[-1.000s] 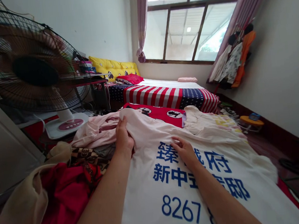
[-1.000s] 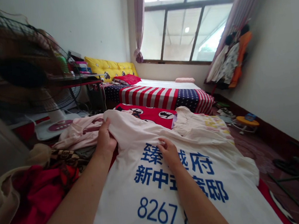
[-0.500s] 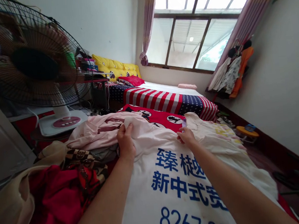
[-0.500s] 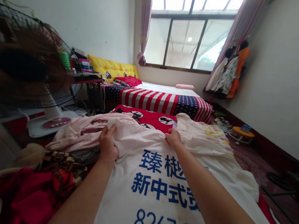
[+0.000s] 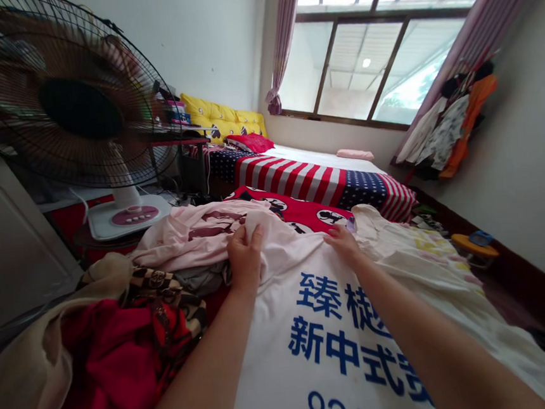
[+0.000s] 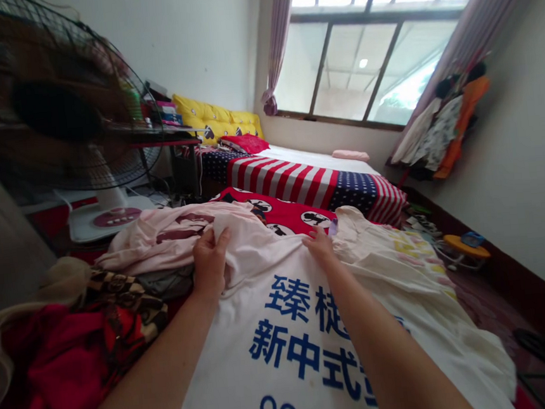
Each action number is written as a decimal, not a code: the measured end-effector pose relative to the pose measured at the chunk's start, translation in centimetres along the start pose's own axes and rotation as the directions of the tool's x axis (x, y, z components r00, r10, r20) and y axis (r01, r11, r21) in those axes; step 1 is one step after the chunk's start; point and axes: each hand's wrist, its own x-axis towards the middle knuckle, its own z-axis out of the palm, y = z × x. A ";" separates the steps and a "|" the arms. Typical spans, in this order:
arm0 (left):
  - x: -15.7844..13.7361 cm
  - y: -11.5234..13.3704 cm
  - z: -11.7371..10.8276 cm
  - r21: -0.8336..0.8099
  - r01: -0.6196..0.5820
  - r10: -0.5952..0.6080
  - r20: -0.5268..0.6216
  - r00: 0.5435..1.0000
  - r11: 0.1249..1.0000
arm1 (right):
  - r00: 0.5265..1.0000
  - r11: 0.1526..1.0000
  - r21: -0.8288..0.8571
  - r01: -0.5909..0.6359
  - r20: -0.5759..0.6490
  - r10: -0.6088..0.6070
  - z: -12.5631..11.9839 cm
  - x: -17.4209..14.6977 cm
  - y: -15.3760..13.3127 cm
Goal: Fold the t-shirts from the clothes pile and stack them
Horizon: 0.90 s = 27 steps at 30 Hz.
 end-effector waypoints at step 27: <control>-3.9 9.3 2.1 0.150 0.069 -0.158 0.739 0.655 0.986 | 0.884 0.773 0.429 -0.468 0.204 0.421 0.2 -15.8 -6.0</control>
